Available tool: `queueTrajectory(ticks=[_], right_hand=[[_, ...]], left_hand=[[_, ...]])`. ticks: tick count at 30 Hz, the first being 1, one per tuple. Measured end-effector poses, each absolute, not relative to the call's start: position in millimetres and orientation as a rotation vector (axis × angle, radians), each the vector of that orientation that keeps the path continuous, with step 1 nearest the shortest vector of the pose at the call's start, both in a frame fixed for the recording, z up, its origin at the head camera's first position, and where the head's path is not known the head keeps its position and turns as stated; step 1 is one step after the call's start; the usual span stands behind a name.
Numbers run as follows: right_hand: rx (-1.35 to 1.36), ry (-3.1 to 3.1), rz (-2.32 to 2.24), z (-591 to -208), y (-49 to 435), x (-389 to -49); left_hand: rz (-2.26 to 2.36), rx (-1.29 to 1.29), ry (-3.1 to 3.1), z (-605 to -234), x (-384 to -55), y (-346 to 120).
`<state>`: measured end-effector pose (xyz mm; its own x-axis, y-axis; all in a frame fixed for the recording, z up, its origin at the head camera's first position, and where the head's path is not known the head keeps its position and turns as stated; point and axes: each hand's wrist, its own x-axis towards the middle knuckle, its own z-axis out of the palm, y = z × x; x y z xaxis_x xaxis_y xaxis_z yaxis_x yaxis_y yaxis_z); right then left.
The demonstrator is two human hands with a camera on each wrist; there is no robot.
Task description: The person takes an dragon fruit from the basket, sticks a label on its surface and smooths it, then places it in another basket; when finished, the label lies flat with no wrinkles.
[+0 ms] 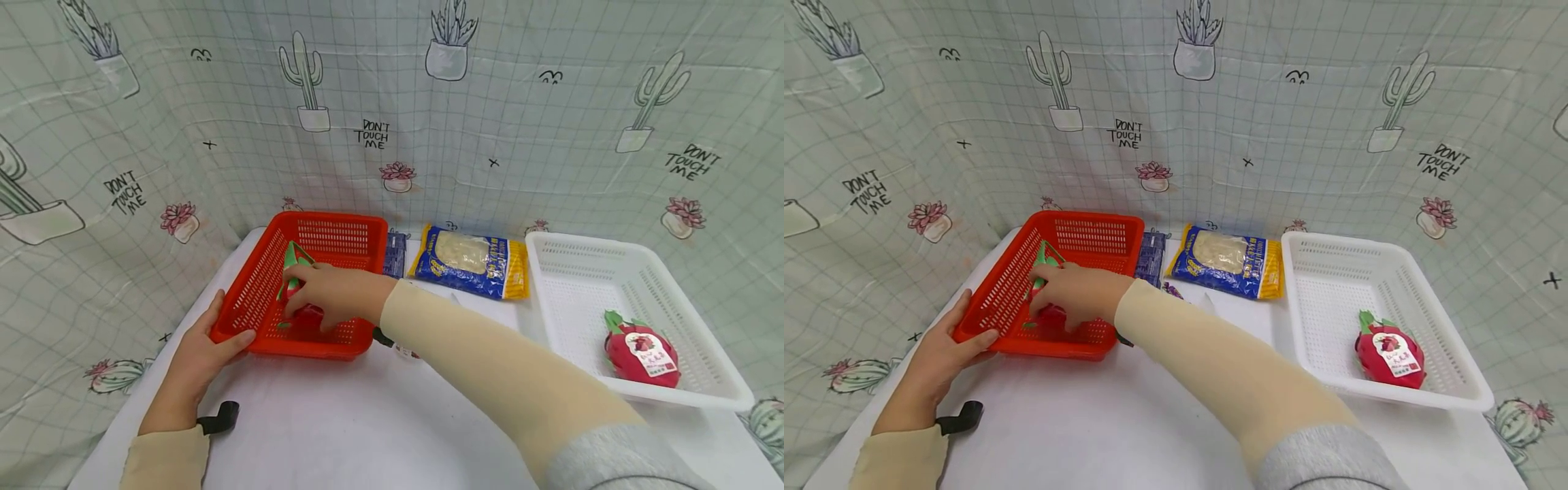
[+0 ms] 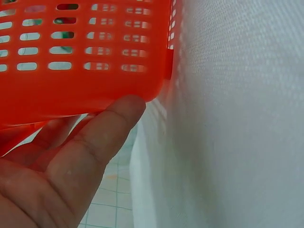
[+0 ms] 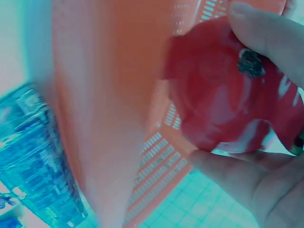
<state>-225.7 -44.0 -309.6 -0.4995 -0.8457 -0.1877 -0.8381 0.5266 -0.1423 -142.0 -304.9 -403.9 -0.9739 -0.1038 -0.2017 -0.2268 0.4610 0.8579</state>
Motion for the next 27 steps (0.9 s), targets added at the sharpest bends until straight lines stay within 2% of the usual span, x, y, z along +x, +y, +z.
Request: queueTrajectory(ticks=[16, 27], right_hand=[[-1.617, 2.786, -0.297, -309, 24, -185], [-1.511, 2.998, -0.502, -325, 94, -148]], left_hand=[[1.545, -0.321, 2.593, -405, -144, -300], [1.537, -0.323, 2.620, -403, -141, -299]])
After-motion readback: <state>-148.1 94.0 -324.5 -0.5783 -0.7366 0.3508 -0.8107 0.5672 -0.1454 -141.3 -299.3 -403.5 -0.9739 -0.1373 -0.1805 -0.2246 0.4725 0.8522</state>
